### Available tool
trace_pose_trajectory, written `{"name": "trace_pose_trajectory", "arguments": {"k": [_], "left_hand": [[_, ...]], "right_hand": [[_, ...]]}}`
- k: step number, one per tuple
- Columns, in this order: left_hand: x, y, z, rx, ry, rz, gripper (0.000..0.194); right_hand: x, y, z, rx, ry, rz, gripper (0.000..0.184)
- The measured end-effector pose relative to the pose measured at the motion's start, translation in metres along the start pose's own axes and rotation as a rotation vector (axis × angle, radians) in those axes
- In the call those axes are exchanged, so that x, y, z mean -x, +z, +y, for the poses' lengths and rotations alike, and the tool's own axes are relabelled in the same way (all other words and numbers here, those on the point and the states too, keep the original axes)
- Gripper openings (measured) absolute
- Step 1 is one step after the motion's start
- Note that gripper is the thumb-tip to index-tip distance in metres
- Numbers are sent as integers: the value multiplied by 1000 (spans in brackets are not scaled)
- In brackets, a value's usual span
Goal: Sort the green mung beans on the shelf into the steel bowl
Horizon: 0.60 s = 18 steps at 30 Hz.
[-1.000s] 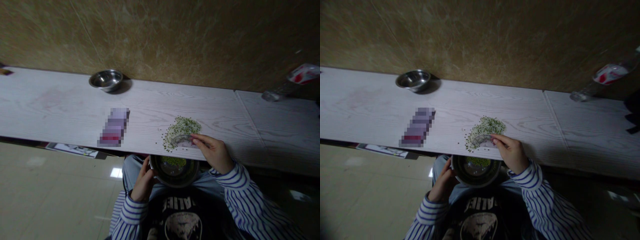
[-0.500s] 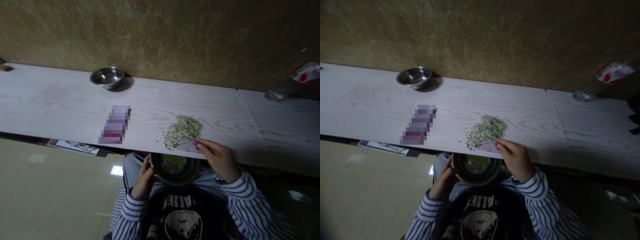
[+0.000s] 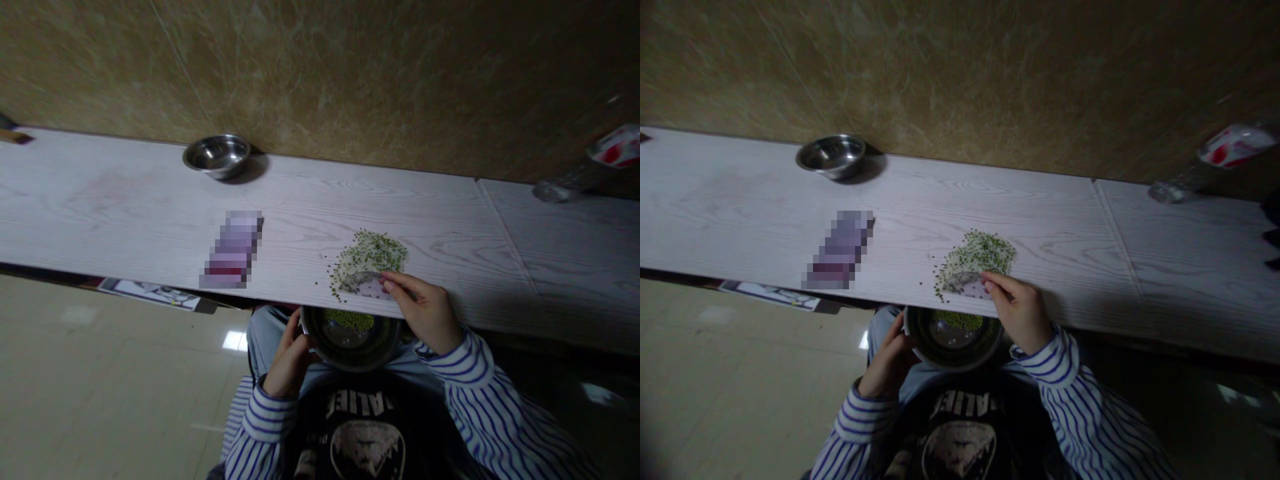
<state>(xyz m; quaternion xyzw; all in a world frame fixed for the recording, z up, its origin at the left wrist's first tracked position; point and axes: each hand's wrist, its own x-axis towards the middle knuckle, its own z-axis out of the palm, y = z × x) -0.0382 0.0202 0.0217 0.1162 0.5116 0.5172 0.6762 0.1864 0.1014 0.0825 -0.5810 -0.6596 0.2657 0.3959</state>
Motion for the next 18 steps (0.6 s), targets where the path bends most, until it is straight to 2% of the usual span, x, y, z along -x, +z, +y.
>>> {"name": "trace_pose_trajectory", "arguments": {"k": [5, 18], "left_hand": [[-1, -1, 0, 3, 4, 0, 65], [1, -2, 0, 22, 19, -7, 62]], "right_hand": [[-4, 0, 1, -3, 4, 31, 25], [-4, 10, -8, -64, -12, -35, 25]]}}
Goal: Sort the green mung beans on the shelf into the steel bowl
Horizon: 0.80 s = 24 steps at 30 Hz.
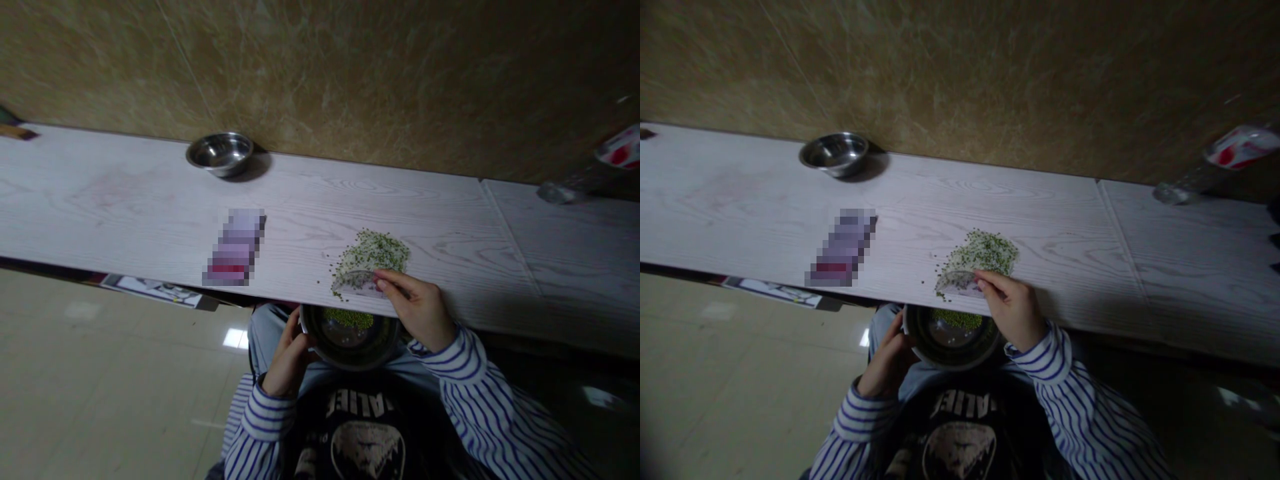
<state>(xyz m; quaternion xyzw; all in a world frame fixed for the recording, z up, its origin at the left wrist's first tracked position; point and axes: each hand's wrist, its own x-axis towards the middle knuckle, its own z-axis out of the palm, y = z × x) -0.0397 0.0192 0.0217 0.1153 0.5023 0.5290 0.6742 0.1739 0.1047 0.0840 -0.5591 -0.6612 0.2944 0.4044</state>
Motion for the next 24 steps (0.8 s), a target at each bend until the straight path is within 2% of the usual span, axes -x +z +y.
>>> {"name": "trace_pose_trajectory", "arguments": {"k": [24], "left_hand": [[0, -2, 1, -9, 4, 2, 65]], "right_hand": [[2, 0, 3, -33, 22, -59, 26]]}}
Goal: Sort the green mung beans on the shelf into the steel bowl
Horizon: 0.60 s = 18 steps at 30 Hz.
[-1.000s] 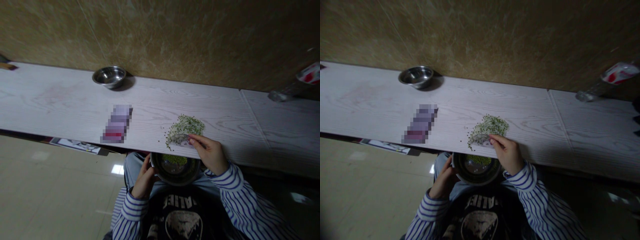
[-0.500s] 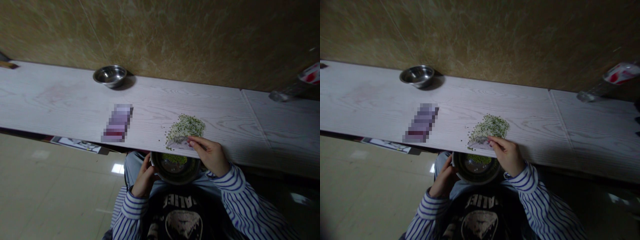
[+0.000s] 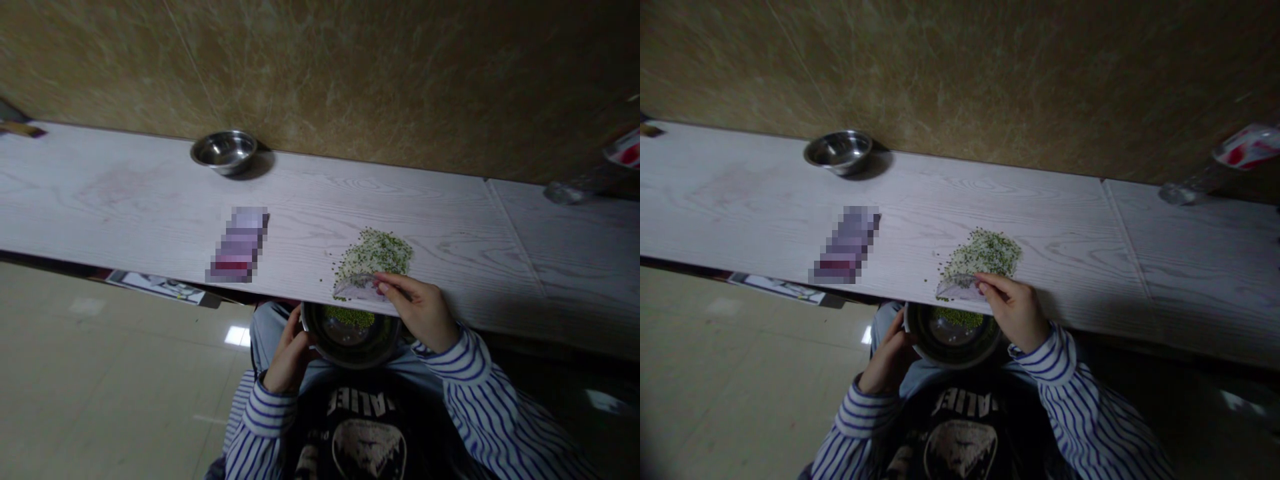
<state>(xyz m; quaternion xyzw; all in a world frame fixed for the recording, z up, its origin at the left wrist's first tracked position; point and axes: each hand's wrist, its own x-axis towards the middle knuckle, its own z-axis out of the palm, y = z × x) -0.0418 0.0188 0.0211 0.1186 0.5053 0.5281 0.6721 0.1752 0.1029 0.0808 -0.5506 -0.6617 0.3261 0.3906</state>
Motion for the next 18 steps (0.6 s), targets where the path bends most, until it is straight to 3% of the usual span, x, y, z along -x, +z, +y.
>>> {"name": "trace_pose_trajectory", "arguments": {"k": [15, 18], "left_hand": [[1, 2, 2, 14, -2, 11, 63], [0, 1, 2, 4, 2, 7, 64]], "right_hand": [[10, 4, -9, -55, 17, -47, 26], [14, 0, -9, -46, 33, -9, 26]]}}
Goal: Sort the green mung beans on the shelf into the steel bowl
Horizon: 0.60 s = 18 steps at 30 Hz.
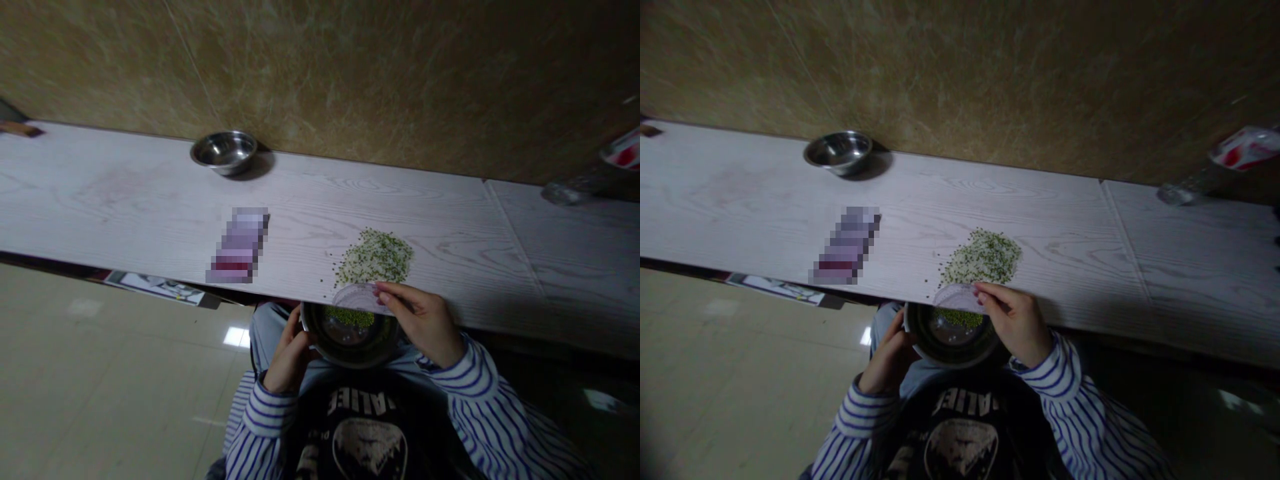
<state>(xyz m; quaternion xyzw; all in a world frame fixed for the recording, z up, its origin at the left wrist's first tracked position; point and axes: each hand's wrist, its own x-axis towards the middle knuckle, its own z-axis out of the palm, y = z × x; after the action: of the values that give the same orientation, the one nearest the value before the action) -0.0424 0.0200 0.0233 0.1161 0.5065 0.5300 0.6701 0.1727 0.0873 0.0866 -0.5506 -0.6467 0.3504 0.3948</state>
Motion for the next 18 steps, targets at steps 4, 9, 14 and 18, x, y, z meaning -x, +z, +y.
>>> {"name": "trace_pose_trajectory", "arguments": {"k": [4, 9, 14, 18], "left_hand": [[1, 0, 2, 25, 1, 3, 61], [1, -1, 2, 26, -1, 27, 66], [0, -3, 2, 25, -1, 16, 66], [-1, -4, 2, 37, -7, 24, 66]], "right_hand": [[3, 1, 1, 38, -8, 66, 25], [3, 15, 1, 76, -33, 85, 25], [1, 21, 2, 154, -25, 153, 28], [-2, 13, 9, 211, -1, 236, 28]]}}
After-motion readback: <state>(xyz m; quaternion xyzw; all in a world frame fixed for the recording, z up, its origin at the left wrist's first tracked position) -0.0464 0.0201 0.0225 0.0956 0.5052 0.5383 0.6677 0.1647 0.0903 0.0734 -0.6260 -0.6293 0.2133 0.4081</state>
